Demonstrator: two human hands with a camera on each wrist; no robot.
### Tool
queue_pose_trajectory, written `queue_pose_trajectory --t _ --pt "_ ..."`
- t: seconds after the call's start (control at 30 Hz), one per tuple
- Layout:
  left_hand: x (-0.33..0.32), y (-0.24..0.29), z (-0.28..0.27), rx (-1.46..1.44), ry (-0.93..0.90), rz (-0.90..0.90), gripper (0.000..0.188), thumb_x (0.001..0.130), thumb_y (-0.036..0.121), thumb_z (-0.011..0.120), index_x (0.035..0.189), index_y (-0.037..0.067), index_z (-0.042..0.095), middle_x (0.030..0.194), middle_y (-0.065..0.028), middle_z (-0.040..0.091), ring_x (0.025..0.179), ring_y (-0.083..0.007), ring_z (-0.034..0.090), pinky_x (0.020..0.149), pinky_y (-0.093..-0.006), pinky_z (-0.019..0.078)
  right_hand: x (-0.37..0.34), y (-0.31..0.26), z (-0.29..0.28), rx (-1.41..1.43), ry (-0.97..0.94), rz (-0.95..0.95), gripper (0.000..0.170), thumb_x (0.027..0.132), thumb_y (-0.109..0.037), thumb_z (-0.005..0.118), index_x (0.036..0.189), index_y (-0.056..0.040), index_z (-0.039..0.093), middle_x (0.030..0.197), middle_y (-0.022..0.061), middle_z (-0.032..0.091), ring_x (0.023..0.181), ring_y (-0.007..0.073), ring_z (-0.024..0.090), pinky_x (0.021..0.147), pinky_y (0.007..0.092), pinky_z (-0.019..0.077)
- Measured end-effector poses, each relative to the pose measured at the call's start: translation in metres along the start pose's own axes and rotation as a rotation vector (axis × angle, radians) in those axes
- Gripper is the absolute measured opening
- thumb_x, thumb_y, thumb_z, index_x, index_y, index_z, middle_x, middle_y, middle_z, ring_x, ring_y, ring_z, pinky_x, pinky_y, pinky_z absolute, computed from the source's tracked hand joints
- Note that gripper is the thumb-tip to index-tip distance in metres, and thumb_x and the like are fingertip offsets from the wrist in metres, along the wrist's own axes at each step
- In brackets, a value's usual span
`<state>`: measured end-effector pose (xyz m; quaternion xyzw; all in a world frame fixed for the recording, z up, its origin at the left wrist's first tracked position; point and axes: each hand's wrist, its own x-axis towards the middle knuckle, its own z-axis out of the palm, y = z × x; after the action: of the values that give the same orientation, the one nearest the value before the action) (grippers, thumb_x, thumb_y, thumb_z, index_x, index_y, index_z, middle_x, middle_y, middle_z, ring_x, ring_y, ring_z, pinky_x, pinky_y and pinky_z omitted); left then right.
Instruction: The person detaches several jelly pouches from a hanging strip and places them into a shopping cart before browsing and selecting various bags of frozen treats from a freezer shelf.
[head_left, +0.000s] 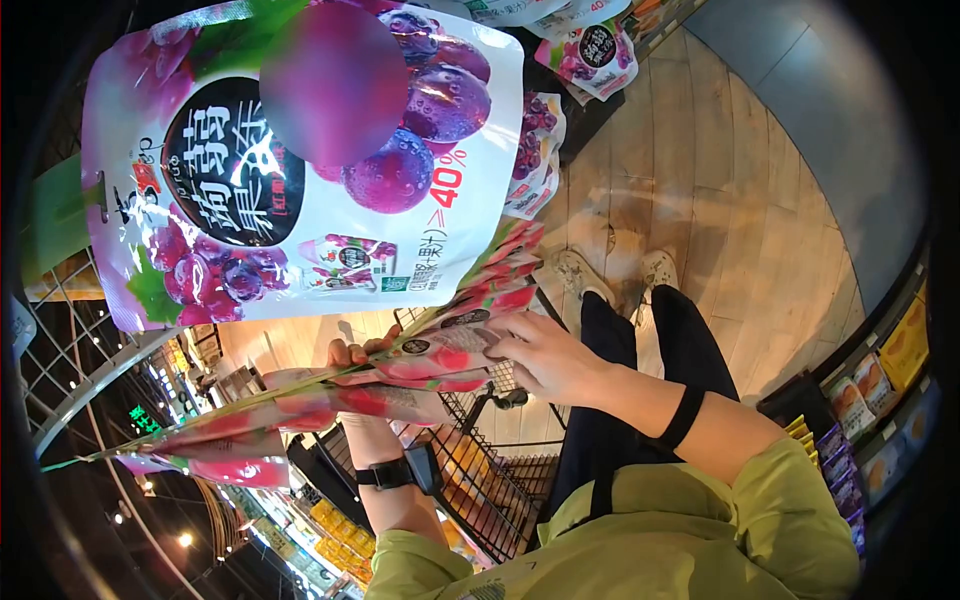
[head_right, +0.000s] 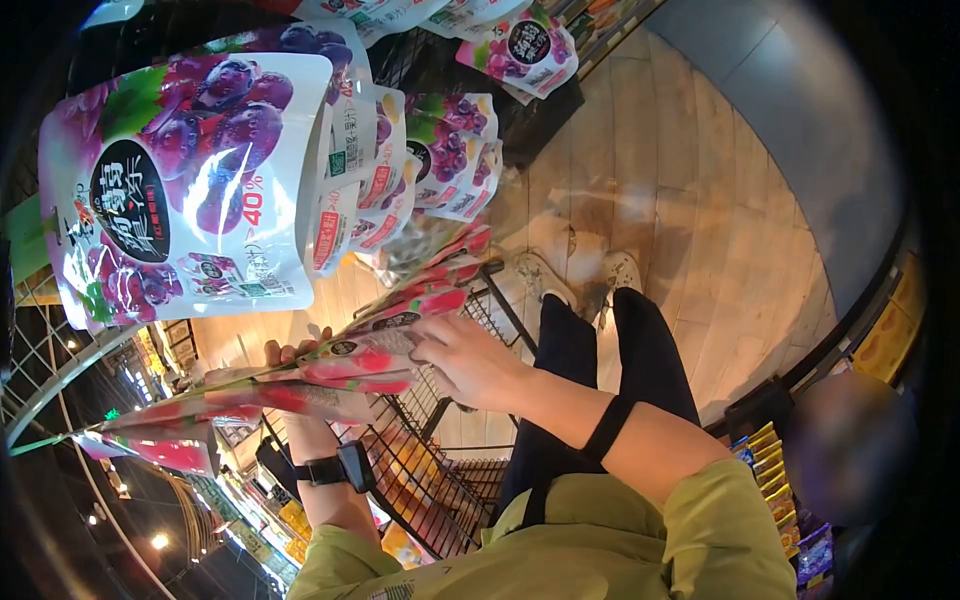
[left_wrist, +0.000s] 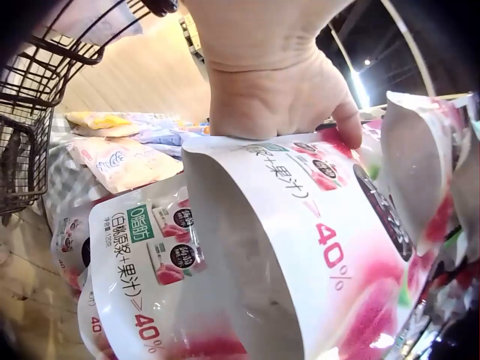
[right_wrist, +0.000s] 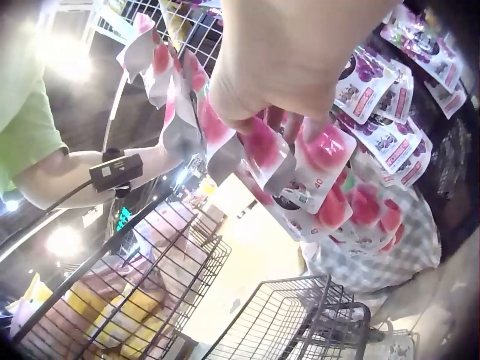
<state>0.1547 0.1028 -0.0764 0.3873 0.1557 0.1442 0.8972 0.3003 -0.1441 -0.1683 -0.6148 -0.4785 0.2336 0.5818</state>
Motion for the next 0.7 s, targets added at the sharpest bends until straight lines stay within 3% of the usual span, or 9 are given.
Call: queue_pose_trajectory --t 0.07,0.1,0.23,0.37,0.47,0.53,0.57,0.67,0.7 --pt "0.001 -0.004 0.003 0.174 -0.046 0.014 0.022 0.092 0.034 0.051 0.089 0.013 0.049 0.097 -0.0059 0.066 0.11 -0.037 0.056 0.109 -0.0617 0.0153 0.002 -0.003 -0.001 0.215 -0.053 0.213 0.028 0.079 -0.001 0.058 0.106 -0.0047 0.05 0.126 0.0136 0.042 0.09 0.0361 0.058 0.075 0.0422 0.0479" --pt "0.005 -0.01 0.018 0.068 0.025 0.055 0.024 0.091 0.027 0.051 0.078 0.008 0.044 0.09 -0.0144 0.066 0.105 -0.0403 0.058 0.106 -0.0592 0.0224 0.003 0.001 0.008 0.199 0.089 0.188 0.031 0.08 -0.001 0.058 0.109 -0.0044 0.047 0.128 0.0161 0.037 0.083 0.0388 0.059 0.068 0.0422 0.0501" --pt "0.004 -0.016 0.034 0.074 0.115 0.065 0.024 0.092 0.025 0.05 0.077 0.008 0.044 0.087 -0.0135 0.066 0.1 -0.0377 0.06 0.104 -0.0555 0.0268 0.015 -0.004 0.002 0.216 0.247 0.37 0.03 0.081 -0.004 0.058 0.109 -0.0053 0.046 0.116 0.0172 0.043 0.081 0.0368 0.06 0.063 0.0422 0.0504" --pt "0.004 -0.016 0.053 0.197 0.211 0.004 0.023 0.091 0.027 0.052 0.084 0.006 0.047 0.093 -0.0158 0.063 0.102 -0.0366 0.059 0.101 -0.0539 0.0351 0.005 -0.002 0.009 0.018 0.205 0.25 0.022 0.076 -0.004 0.061 0.095 -0.0076 0.05 0.093 0.0078 0.053 0.076 0.0312 0.06 0.06 0.0391 0.0509" --pt "0.007 -0.021 0.061 0.333 0.283 -0.005 0.029 0.091 0.031 0.051 0.087 0.003 0.052 0.103 -0.0221 0.06 0.096 -0.0336 0.059 0.095 -0.05 0.0416 -0.001 0.001 0.017 -0.008 0.254 0.241 0.018 0.076 -0.005 0.061 0.091 -0.0082 0.052 0.091 0.008 0.054 0.077 0.03 0.06 0.06 0.038 0.0506" --pt "0.003 -0.012 0.03 0.388 0.055 -0.017 0.034 0.092 0.034 0.051 0.093 0.001 0.054 0.107 -0.0236 0.058 0.097 -0.0348 0.056 0.093 -0.0527 0.0422 0.0 0.005 0.022 0.022 0.263 0.278 0.017 0.075 -0.004 0.062 0.09 -0.0081 0.053 0.089 0.0091 0.056 0.077 0.0301 0.059 0.061 0.0379 0.0498" --pt "0.005 -0.011 0.025 0.242 -0.039 -0.064 0.039 0.091 0.038 0.05 0.097 0.0 0.056 0.109 -0.0267 0.058 0.111 -0.0403 0.05 0.1 -0.0578 0.0341 0.002 0.007 0.023 0.065 0.3 0.249 0.017 0.075 -0.004 0.062 0.089 -0.0078 0.054 0.088 0.0093 0.057 0.078 0.0307 0.059 0.063 0.0384 0.0492" --pt "0.006 -0.007 0.007 0.487 -0.156 -0.014 0.033 0.091 0.035 0.052 0.096 0.002 0.056 0.115 -0.0231 0.058 0.121 -0.0413 0.046 0.096 -0.058 0.0407 0.001 0.016 0.027 0.111 0.321 0.227 0.016 0.074 -0.003 0.062 0.088 -0.007 0.056 0.087 0.0097 0.059 0.081 0.0321 0.058 0.071 0.0393 0.0469" --pt "0.005 -0.004 0.011 0.43 -0.093 -0.103 0.033 0.09 0.036 0.054 0.093 0.003 0.057 0.114 -0.0235 0.059 0.123 -0.0421 0.044 0.103 -0.0597 0.0303 0.001 0.018 0.025 0.128 0.264 0.214 0.016 0.074 -0.003 0.063 0.088 -0.0069 0.057 0.087 0.0097 0.059 0.083 0.0318 0.057 0.073 0.0393 0.0463"
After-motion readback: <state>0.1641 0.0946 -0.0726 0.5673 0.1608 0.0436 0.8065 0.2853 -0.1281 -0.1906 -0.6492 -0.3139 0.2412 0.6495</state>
